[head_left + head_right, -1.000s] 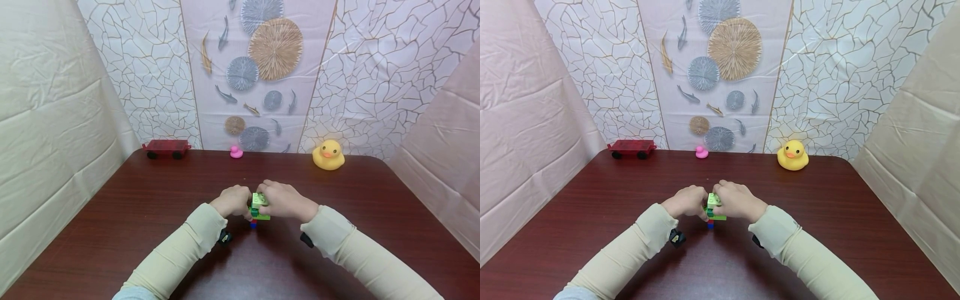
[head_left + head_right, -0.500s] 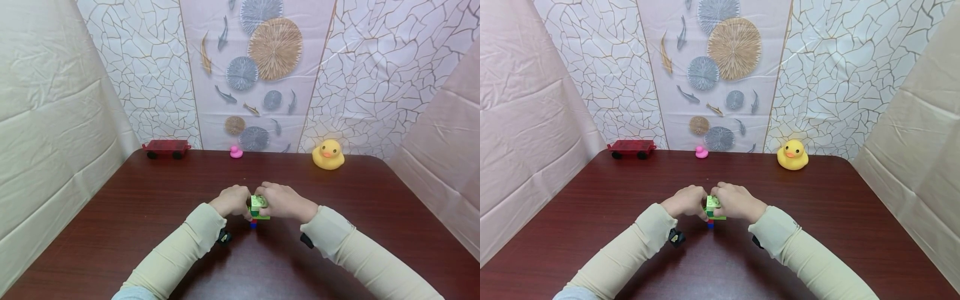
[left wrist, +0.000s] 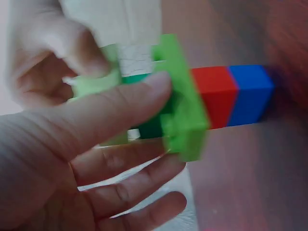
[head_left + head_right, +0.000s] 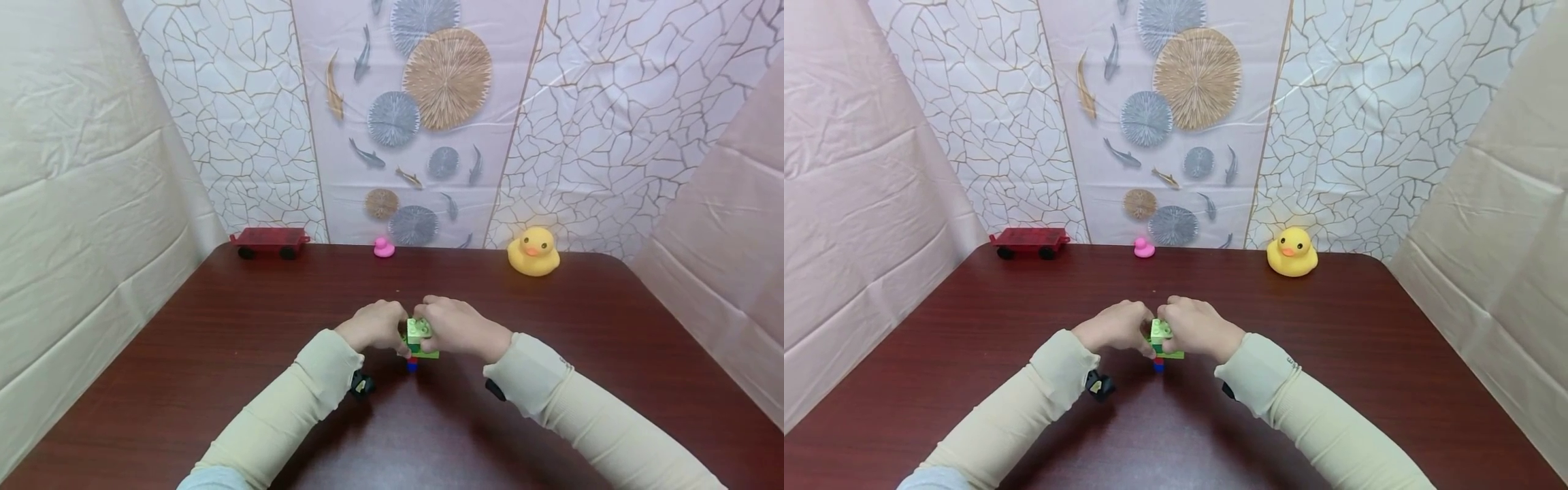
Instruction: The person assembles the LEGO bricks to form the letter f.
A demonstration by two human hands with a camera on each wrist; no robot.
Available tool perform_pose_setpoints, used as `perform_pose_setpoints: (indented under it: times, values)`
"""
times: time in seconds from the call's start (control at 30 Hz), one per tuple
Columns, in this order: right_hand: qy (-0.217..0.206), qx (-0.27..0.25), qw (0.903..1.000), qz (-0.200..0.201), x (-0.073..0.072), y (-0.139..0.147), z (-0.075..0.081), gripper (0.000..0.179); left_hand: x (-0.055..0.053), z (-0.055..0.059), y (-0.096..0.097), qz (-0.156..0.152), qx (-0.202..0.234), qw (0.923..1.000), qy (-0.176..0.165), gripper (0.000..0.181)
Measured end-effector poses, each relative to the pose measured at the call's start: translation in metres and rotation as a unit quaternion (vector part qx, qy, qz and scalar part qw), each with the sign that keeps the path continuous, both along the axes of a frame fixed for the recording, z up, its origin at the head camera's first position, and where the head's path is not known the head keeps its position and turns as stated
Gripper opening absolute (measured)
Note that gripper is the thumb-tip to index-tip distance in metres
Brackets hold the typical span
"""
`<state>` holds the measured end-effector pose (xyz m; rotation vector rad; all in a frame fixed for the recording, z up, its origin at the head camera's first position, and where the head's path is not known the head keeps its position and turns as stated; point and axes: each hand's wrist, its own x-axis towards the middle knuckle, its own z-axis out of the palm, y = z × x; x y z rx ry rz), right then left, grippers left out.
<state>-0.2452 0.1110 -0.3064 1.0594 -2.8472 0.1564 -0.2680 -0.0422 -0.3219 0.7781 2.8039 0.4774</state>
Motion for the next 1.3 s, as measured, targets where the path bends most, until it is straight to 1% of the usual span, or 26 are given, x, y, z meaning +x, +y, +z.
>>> perform_pose_setpoints:
  times: [0.13,0.2,0.3,0.53,0.8,0.97,1.03,1.17,1.3]
  values:
    - [-0.01,-0.005,0.9999,0.007,-0.002,-0.001,0.002,0.025,-0.001,0.006,-0.002,-0.039,0.033,0.9987,0.005,0.022]
    - [-0.017,-0.007,0.9998,0.006,-0.002,0.0,0.003,0.025,-0.001,0.008,-0.002,-0.056,0.04,0.9976,0.01,0.021]
    - [-0.023,-0.012,0.9997,0.006,-0.003,0.001,0.005,0.023,-0.002,0.01,-0.001,-0.065,0.041,0.9969,0.014,0.021]
    - [-0.042,-0.019,0.9989,0.012,-0.005,0.001,0.003,0.018,-0.002,0.007,0.002,-0.061,0.024,0.9976,0.019,0.019]
    - [-0.048,-0.023,0.9986,-0.004,-0.004,0.002,0.002,0.019,-0.003,0.005,0.004,-0.057,0.024,0.9979,0.02,0.02]
    - [-0.049,-0.031,0.9982,-0.017,-0.002,0.003,0.0,0.021,-0.002,0.005,0.003,-0.045,0.029,0.9985,0.011,0.025]
    - [-0.061,-0.035,0.9972,-0.026,-0.001,0.004,-0.001,0.022,-0.002,0.004,0.002,-0.039,0.034,0.9986,0.004,0.026]
    - [-0.087,-0.045,0.9947,-0.031,-0.001,0.008,-0.004,0.028,-0.001,0.001,0.001,-0.033,0.042,0.9986,-0.004,0.026]
    - [-0.098,-0.051,0.9934,-0.03,-0.003,0.014,-0.012,0.032,0.001,-0.001,0.0,-0.032,0.043,0.9985,0.003,0.027]
